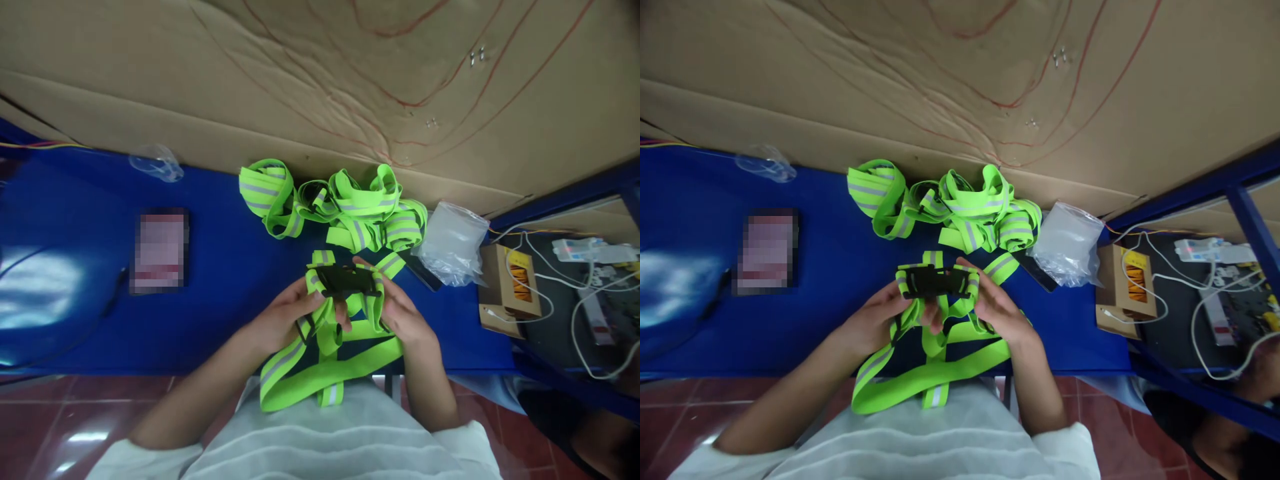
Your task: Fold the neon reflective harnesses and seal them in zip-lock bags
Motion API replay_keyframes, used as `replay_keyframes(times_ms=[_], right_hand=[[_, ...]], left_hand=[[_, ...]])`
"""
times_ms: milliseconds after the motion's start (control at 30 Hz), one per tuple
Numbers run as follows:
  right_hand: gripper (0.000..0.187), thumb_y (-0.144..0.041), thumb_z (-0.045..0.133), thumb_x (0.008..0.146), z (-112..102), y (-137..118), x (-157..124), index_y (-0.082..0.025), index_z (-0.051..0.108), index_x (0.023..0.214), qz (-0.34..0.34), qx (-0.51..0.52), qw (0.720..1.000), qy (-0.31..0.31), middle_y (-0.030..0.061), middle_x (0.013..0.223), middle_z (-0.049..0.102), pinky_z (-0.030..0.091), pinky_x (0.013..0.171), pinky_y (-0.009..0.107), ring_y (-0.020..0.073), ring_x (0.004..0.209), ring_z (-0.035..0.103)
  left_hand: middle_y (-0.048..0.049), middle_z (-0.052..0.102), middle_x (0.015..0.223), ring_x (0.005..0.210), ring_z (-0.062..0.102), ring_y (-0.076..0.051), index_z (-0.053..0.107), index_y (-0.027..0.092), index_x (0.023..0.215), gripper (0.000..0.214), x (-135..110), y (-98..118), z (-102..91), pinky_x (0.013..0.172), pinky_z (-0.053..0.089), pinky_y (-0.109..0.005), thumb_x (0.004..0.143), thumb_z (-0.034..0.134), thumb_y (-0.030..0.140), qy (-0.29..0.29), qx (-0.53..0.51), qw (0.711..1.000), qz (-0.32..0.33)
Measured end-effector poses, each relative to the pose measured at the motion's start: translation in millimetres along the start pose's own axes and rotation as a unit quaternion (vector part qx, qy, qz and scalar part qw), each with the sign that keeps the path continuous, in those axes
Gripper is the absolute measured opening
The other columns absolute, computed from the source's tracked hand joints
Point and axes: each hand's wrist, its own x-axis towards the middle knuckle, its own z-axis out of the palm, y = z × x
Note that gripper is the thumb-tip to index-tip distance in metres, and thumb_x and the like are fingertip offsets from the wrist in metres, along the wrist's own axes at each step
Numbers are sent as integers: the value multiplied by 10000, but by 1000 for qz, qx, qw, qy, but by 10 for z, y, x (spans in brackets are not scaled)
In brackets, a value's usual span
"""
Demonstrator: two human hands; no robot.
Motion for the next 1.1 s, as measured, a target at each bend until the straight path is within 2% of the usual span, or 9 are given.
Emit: replay_keyframes(times_ms=[100, 267, 367, 467, 567, 700, 800, 900, 1100], right_hand=[[528, -669, 750, 848, 20, 52, 29, -271, 750, 1195, 28, 3, 1000, 13, 58, 1066, 746, 577, 986, 397, 257, 1084, 702], [387, -547, 893, 736, 77, 117, 81, -207, 740, 840, 71, 74, 993, 54, 3, 724, 679, 537, 572, 272, 147, 585, 614], [368, -508, 901, 735, 94, 158, 85, -192, 728, 812, 85, 94, 989, 79, -22, 638, 635, 461, 472, 243, 112, 476, 528], [480, -491, 934, 695, 69, 183, 32, -211, 760, 1044, 90, 104, 988, 76, -9, 741, 692, 543, 572, 265, 148, 600, 634], [735, -595, 952, 614, 3, 197, -54, -232, 729, 1213, 59, 118, 991, 17, 39, 912, 738, 610, 759, 355, 223, 841, 723], [534, -587, 870, 758, -4, 161, -68, -214, 744, 1120, 75, 120, 990, -19, 55, 930, 746, 605, 832, 372, 226, 892, 734], [350, -488, 841, 821, 101, 71, 51, -189, 747, 978, 109, 108, 988, 20, 44, 864, 738, 601, 772, 346, 217, 834, 729], [337, -467, 890, 751, 203, -43, 213, -201, 744, 897, 93, 147, 980, 98, 23, 781, 732, 598, 666, 338, 207, 715, 712], [181, -294, 938, 688, 181, -271, 405, -266, 822, 824, 24, 137, 968, 206, -4, 809, 794, 630, 832, 388, 221, 789, 750]], left_hand=[[-8, 641, 675, 609, 683, -180, 633, 154, 954, 319, 29, -48, -21, 625, 567, -290, 912, 761, 444, 1, -32, 999, 8], [7, 635, 663, 445, 565, -112, 630, 154, 980, 383, 55, -104, -17, 482, 471, -228, 926, 741, 517, -7, 31, 999, 4], [-6, 622, 635, 461, 549, -100, 648, 123, 826, 494, 58, -144, 12, 503, 453, -226, 825, 824, 584, -10, 48, 999, -17], [-17, 611, 598, 493, 561, -113, 668, 105, 732, 470, 56, -168, 11, 530, 454, -237, 754, 902, 511, -2, 59, 997, -48], [-46, 660, 612, 557, 620, -149, 728, 98, 786, 399, 47, -132, -30, 606, 505, -263, 832, 846, 477, 31, 96, 994, -33], [-94, 758, 775, 778, 723, -212, 778, 111, 867, 342, 34, -12, -57, 819, 574, -319, 898, 785, 452, 25, 133, 991, 21], [-88, 756, 789, 697, 719, -203, 775, 118, 895, 322, 66, 79, 4, 666, 596, -302, 934, 742, 436, 16, 122, 992, 4], [-83, 766, 864, 679, 718, -204, 772, 134, 1005, 322, 173, 163, 89, 540, 581, -275, 909, 765, 441, 15, 145, 989, -9], [-78, 793, 1111, 1083, 733, -274, 782, 160, 1131, 471, 505, 452, 101, 1008, 575, -374, 726, 930, 350, 40, 263, 963, 52]])
